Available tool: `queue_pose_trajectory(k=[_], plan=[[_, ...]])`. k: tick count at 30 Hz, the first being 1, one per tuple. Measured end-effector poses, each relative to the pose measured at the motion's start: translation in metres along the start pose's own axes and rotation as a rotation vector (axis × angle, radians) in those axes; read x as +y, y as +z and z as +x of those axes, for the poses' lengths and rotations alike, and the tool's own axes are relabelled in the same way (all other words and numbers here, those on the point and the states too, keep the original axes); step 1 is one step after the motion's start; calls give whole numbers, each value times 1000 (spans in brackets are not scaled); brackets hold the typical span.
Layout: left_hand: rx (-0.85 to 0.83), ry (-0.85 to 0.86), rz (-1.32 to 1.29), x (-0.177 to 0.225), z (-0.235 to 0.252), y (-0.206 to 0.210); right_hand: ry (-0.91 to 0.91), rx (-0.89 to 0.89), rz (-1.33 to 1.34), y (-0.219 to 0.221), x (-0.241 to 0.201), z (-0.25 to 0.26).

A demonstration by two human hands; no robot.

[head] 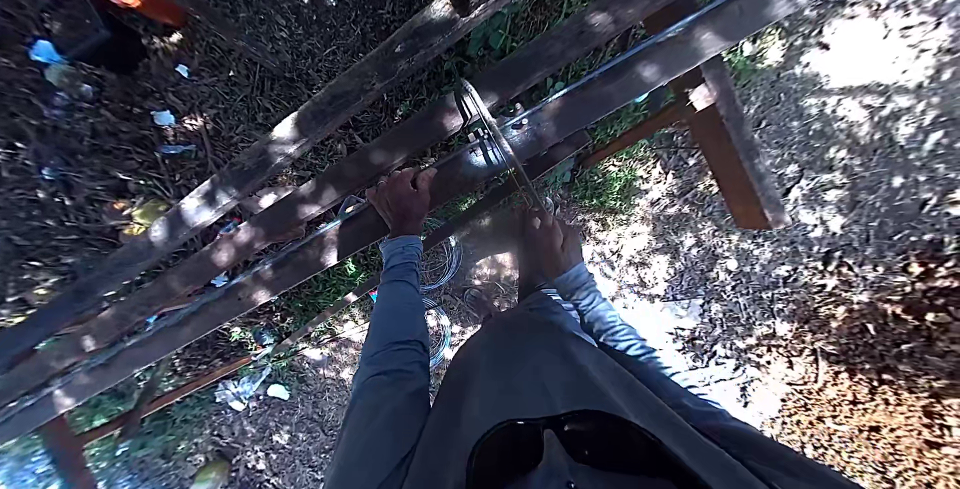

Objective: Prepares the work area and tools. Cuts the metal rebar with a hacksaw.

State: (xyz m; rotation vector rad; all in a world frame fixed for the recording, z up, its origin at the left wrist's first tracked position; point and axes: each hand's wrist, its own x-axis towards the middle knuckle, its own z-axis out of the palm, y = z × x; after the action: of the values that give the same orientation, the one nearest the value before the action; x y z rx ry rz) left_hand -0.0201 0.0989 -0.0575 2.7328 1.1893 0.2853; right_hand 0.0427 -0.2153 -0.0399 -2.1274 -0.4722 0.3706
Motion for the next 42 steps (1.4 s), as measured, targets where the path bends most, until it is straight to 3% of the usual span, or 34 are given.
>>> queue_pose_trajectory(k=[3, 10, 15, 19, 23, 26, 29, 32, 34, 42], plan=[[16, 12, -7, -1, 0, 0, 40, 29, 14, -14, -1, -24], [35, 7, 22, 1, -2, 2, 65, -28, -27, 32, -62, 108], [40, 12, 32, 1, -1, 2, 86, -41, -27, 32, -67, 113], [51, 10, 27, 0, 0, 3, 28, -6, 5, 28, -50, 84], [60, 27, 19, -2, 1, 7, 36, -11, 34, -1, 4, -7], [54, 25, 2, -3, 0, 9, 35, 6, -4, -17, 0, -30], [70, 33, 10, -4, 5, 9, 120, -47, -91, 1, -41, 31], [46, 14, 29, -2, 0, 8, 66, -16, -60, 35, -64, 106], [46, 10, 38, -1, 2, 4, 40, -9, -20, 40, -69, 120], [-6, 6, 16, 1, -1, -1, 46, 6, 21, -13, 4, -32]])
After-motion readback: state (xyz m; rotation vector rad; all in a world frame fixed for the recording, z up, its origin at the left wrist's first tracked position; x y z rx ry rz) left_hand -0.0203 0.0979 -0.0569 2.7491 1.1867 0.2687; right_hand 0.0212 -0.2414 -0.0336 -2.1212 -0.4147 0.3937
